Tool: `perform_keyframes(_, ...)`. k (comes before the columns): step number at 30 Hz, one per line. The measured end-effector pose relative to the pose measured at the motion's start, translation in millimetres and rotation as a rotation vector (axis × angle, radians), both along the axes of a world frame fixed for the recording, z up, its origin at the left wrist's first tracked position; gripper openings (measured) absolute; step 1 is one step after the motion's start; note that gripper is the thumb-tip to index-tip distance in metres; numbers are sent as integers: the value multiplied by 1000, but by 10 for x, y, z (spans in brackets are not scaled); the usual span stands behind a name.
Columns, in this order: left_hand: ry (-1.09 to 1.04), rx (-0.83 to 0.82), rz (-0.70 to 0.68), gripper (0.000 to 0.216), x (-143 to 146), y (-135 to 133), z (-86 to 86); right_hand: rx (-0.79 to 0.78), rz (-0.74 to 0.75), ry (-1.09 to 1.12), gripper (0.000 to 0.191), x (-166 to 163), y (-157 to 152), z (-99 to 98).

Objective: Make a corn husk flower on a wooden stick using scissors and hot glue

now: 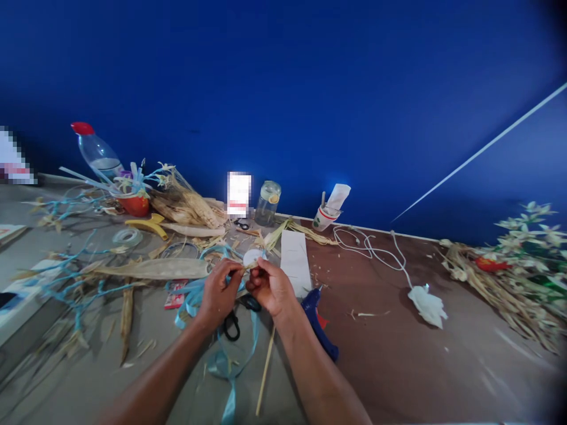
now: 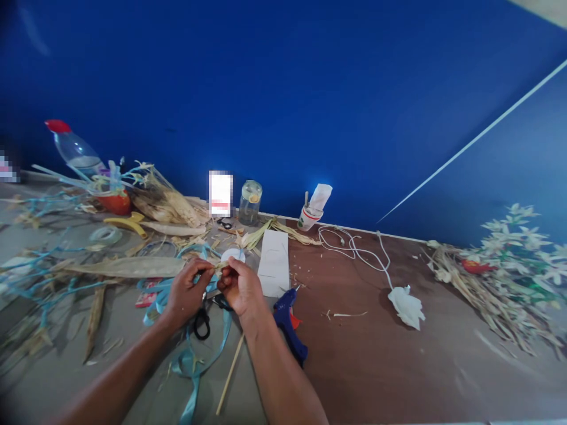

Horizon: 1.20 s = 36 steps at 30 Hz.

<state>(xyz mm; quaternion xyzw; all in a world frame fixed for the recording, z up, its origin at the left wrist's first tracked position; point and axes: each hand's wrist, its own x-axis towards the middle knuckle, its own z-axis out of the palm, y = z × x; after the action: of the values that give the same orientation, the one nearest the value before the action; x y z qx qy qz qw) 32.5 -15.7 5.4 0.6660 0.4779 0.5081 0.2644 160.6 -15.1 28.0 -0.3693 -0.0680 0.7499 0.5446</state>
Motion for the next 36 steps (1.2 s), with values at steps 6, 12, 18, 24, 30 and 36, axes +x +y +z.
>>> perform_keyframes(6, -71, -23, -26, 9, 12, -8, -2, -46, 82, 209, 22, -4, 14, 2)
perform_keyframes(12, -74, -28, -39, 11, 15, -15, 3, -48, 108, 260, 28, 3, 15, -6)
perform_keyframes(18, -64, -21, -27, 10, 13, -14, -1, -77, 61, 287, 33, -4, 5, 48)
perform_keyframes(24, -68, -40, -22, 12, 20, -10, -12, -35, -29, 267, 32, 7, 6, 51)
perform_keyframes(30, -59, -43, -13, 11, 7, -1, -44, -29, 118, 308, 34, 36, 14, 28)
perform_keyframes(36, -101, -36, 1, 8, -10, 14, -19, -29, -10, 394, 36, 108, 26, 79)
